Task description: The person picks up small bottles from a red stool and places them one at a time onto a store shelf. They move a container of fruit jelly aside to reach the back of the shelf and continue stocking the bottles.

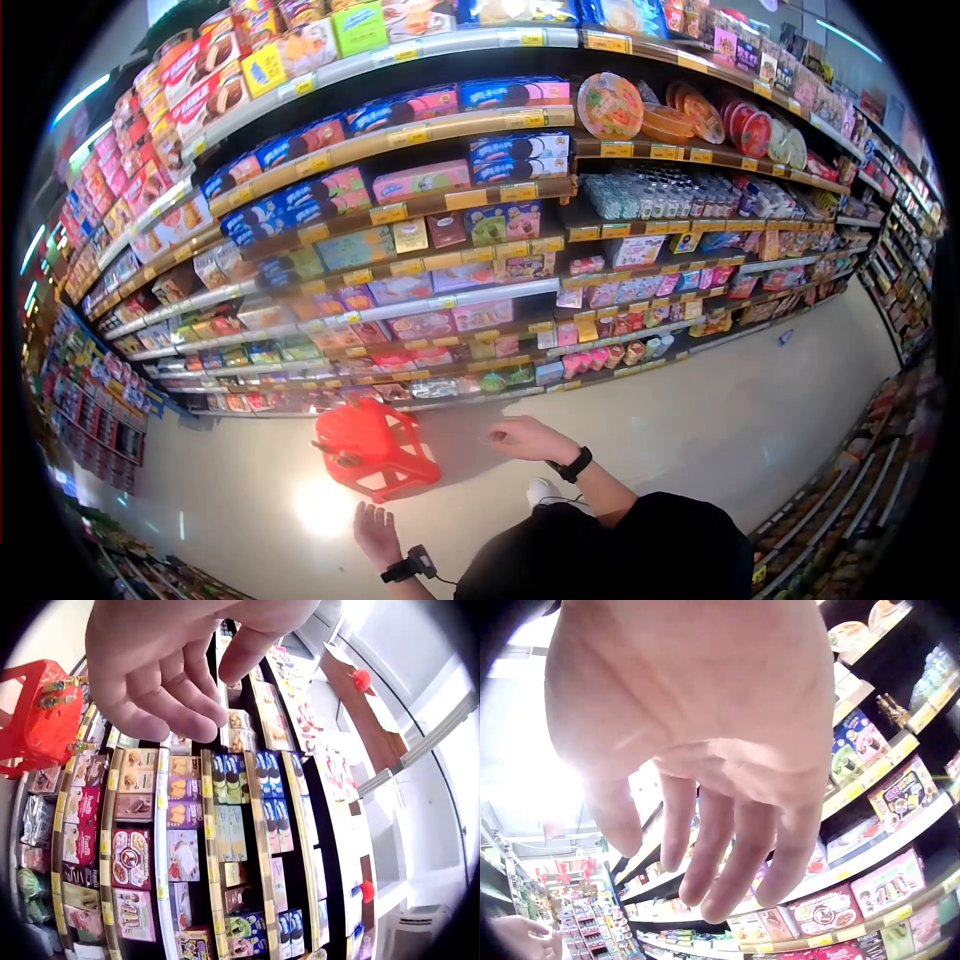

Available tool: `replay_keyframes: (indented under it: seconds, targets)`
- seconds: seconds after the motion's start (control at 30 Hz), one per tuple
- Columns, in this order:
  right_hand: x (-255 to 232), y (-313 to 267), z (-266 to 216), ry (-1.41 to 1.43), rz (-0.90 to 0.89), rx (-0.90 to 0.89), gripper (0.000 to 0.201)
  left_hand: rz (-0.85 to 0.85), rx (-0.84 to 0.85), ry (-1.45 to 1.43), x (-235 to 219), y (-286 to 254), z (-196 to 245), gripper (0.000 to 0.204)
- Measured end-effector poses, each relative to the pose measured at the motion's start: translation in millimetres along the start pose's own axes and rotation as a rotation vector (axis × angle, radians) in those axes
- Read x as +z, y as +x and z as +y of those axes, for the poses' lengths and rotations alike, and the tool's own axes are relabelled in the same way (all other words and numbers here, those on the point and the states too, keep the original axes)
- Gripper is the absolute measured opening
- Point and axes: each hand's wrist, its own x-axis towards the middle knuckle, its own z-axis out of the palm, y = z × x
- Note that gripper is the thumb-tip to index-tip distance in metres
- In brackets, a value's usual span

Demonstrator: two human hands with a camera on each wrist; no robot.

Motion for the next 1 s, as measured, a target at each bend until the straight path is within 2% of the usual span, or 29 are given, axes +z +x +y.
replay_keyframes:
  seconds: [0.07, 0.2, 0.33, 0.4, 0.57, 0.73, 0.8, 1.0]
  targets:
    - [7.6, -1.2, -19.2, 0.058, -0.050, -0.062, 0.023, 0.016, 0.009, -0.033, -24.6, -6.5, 9.1, 0.032]
    - [18.7, -15.3, -38.8, -0.029, -0.037, 0.016, 0.024, -0.018, -0.007, -0.051, -69.8, -8.8, 22.0, 0.033]
    - [15.2, -35.8, -47.4, -0.069, 0.037, 0.029, 0.024, 0.056, -0.005, -0.052, -79.0, -13.8, 29.3, 0.033]
    - [14.0, -44.9, -50.0, -0.090, 0.061, 0.098, 0.023, 0.052, -0.022, -0.062, -85.0, -9.2, 28.7, 0.033]
    - [9.6, -44.7, -47.7, -0.146, 0.036, 0.143, 0.025, -0.016, -0.075, -0.130, -95.6, 15.5, 12.5, 0.033]
    - [15.0, -9.2, -39.2, -0.100, -0.003, 0.117, 0.024, 0.079, -0.028, -0.169, -81.5, 25.0, 18.3, 0.030]
    - [20.0, 12.9, -36.3, -0.114, 0.008, 0.157, 0.025, 0.013, -0.048, -0.195, -85.4, 31.4, 20.5, 0.029]
    - [40.1, 74.6, -38.7, -0.036, -0.062, 0.001, 0.026, 0.083, 0.059, -0.181, -91.0, 47.2, 59.8, 0.032]
